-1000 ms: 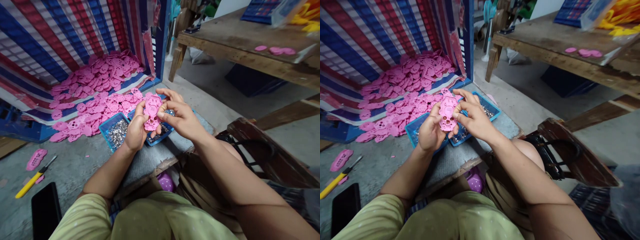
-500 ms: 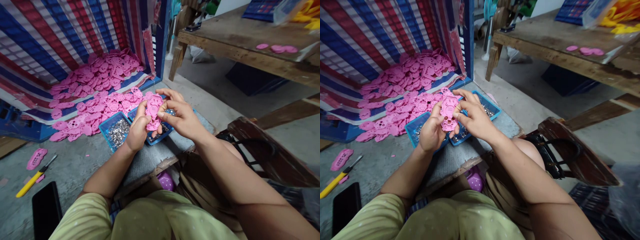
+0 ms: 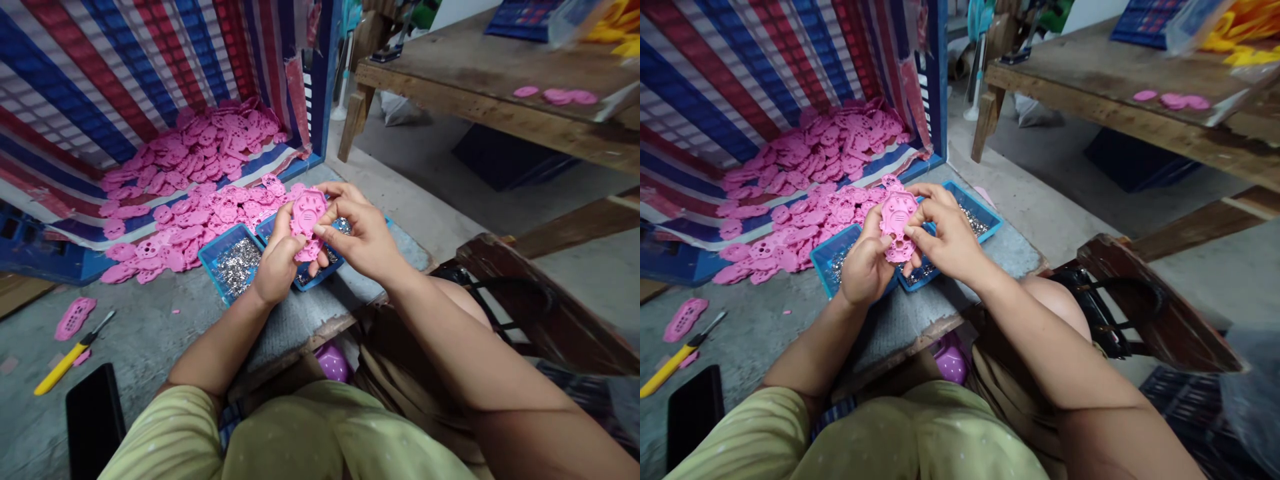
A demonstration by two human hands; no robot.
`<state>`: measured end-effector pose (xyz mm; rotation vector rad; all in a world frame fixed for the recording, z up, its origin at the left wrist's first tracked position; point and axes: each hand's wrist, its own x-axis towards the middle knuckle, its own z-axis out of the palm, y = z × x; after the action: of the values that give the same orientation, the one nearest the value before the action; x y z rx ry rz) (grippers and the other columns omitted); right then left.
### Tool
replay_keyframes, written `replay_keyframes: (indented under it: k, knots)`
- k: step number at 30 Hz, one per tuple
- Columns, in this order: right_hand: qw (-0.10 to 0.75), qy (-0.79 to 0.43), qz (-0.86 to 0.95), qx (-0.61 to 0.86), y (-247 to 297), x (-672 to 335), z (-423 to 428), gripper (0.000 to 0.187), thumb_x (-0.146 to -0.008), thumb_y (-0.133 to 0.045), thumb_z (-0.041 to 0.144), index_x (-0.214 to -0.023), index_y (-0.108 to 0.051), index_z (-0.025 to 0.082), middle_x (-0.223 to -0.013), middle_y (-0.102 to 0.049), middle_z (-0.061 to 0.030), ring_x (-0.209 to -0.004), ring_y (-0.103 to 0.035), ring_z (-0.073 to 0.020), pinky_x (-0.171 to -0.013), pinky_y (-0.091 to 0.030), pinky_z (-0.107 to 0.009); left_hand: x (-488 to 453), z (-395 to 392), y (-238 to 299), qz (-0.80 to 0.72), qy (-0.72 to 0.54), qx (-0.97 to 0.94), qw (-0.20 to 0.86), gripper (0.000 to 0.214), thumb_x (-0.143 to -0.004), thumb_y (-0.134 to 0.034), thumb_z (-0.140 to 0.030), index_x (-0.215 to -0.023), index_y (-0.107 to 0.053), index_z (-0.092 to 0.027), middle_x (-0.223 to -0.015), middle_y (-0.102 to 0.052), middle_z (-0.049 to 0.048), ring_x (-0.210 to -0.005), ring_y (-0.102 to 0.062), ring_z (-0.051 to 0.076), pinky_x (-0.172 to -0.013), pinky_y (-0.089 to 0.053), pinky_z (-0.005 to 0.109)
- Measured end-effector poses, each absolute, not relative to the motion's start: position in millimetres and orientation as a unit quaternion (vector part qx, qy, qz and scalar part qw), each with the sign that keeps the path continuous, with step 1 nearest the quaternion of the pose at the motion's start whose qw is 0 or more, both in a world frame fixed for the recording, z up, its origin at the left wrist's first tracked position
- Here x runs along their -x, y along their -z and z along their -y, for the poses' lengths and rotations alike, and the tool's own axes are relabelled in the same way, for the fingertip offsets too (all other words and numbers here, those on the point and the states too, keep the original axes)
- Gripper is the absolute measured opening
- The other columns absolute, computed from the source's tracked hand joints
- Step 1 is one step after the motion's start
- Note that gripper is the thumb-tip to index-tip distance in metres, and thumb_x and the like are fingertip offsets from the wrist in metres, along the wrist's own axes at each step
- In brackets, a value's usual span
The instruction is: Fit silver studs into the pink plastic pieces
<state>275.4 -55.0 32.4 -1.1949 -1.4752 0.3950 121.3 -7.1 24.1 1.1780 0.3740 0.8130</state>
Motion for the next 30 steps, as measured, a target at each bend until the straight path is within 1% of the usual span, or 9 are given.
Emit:
replay_keyframes:
  k: [2, 7, 10, 13, 15, 18, 22, 26, 30]
  knots:
    - [0.582, -0.173, 0.614, 0.505, -33.2, -274.6, 55.1, 0.031, -0.086, -0.076, 0.049, -0.074, -0.067, 0.023, -0.129, -0.068, -0.0082, -0.128, -0.061, -0.0287, -0.115, -0.044, -0.054, -122.3, 7.1, -25.9, -0.177, -0.378, -0.535, 0.735, 0.048, -0.08, -0.065, -0.031, -0.123, -0.046, -0.024, -0.078, -0.066, 0.001, -0.056, -0.065, 0.018, -0.044, -0.043, 0.026]
    - [0.638, -0.157, 0.562, 0.503, -34.1, -280.8, 54.7, 0.026, -0.093, -0.069, 0.047, -0.078, -0.072, 0.026, -0.127, -0.07, -0.0056, -0.135, -0.058, -0.0282, -0.115, -0.045, -0.054, -123.9, 9.0, -35.1, -0.194, -0.383, -0.547, 0.718, 0.045, -0.079, -0.068, -0.024, -0.117, -0.043, -0.023, -0.087, -0.071, 0.0011, -0.053, -0.065, 0.014, -0.039, -0.04, 0.022]
    - [0.665, -0.138, 0.528, 0.51, -28.6, -288.3, 50.0, 0.024, -0.094, -0.068, 0.046, -0.084, -0.075, 0.026, -0.123, -0.072, -0.0069, -0.131, -0.061, -0.0286, -0.111, -0.049, -0.054, -123.9, 10.3, -37.6, -0.195, -0.391, -0.555, 0.707, 0.042, -0.081, -0.07, -0.025, -0.113, -0.043, -0.022, -0.085, -0.072, 0.0002, -0.05, -0.063, 0.012, -0.037, -0.039, 0.021]
    - [0.67, -0.151, 0.496, 0.531, -21.2, -294.8, 43.1, 0.024, -0.094, -0.066, 0.045, -0.086, -0.076, 0.025, -0.12, -0.073, -0.0077, -0.124, -0.064, -0.028, -0.103, -0.054, -0.052, -123.8, 10.7, -37.4, -0.196, -0.394, -0.565, 0.698, 0.038, -0.083, -0.069, -0.025, -0.111, -0.044, -0.022, -0.083, -0.072, -0.0004, -0.047, -0.061, 0.01, -0.037, -0.038, 0.021]
    - [0.672, -0.16, 0.477, 0.543, -17.8, -297.9, 39.3, 0.022, -0.093, -0.067, 0.043, -0.085, -0.076, 0.025, -0.119, -0.073, -0.0072, -0.121, -0.066, -0.0274, -0.101, -0.055, -0.051, -123.7, 10.3, -36.8, -0.195, -0.396, -0.572, 0.692, 0.036, -0.083, -0.069, -0.025, -0.109, -0.044, -0.022, -0.082, -0.072, -0.0007, -0.046, -0.06, 0.009, -0.036, -0.037, 0.021]
    - [0.678, -0.164, 0.459, 0.55, -15.8, -300.5, 36.5, 0.017, -0.091, -0.068, 0.038, -0.083, -0.075, 0.025, -0.117, -0.073, -0.0066, -0.119, -0.066, -0.0268, -0.101, -0.055, -0.051, -123.5, 9.3, -36.0, -0.194, -0.398, -0.58, 0.684, 0.035, -0.083, -0.069, -0.025, -0.107, -0.044, -0.022, -0.081, -0.072, -0.0004, -0.045, -0.06, 0.009, -0.035, -0.036, 0.02]
    - [0.689, -0.165, 0.458, 0.537, -14.7, -301.7, 35.8, 0.013, -0.089, -0.069, 0.033, -0.081, -0.075, 0.024, -0.114, -0.073, -0.0069, -0.119, -0.066, -0.0272, -0.103, -0.054, -0.051, -122.8, 9.6, -36.6, -0.188, -0.393, -0.581, 0.687, 0.036, -0.083, -0.069, -0.024, -0.109, -0.044, -0.022, -0.083, -0.074, 0.0002, -0.046, -0.061, 0.01, -0.035, -0.038, 0.02]
    - [0.675, -0.158, 0.464, 0.552, -11.9, -303.6, 34.3, 0.016, -0.091, -0.068, 0.037, -0.084, -0.075, 0.024, -0.116, -0.073, -0.0073, -0.118, -0.066, -0.027, -0.1, -0.055, -0.05, -122.2, 10.8, -38.2, -0.184, -0.391, -0.582, 0.689, 0.035, -0.084, -0.069, -0.023, -0.11, -0.044, -0.021, -0.083, -0.075, 0.0007, -0.044, -0.061, 0.01, -0.034, -0.039, 0.02]
    - [0.669, -0.151, 0.465, 0.559, -8.8, -305.0, 32.3, 0.02, -0.092, -0.068, 0.041, -0.084, -0.075, 0.024, -0.116, -0.073, -0.008, -0.118, -0.066, -0.0271, -0.099, -0.055, -0.049, -122.3, 9.8, -38.2, -0.189, -0.39, -0.582, 0.688, 0.038, -0.083, -0.071, -0.025, -0.109, -0.045, -0.022, -0.081, -0.074, -0.0011, -0.042, -0.06, 0.01, -0.034, -0.038, 0.021]
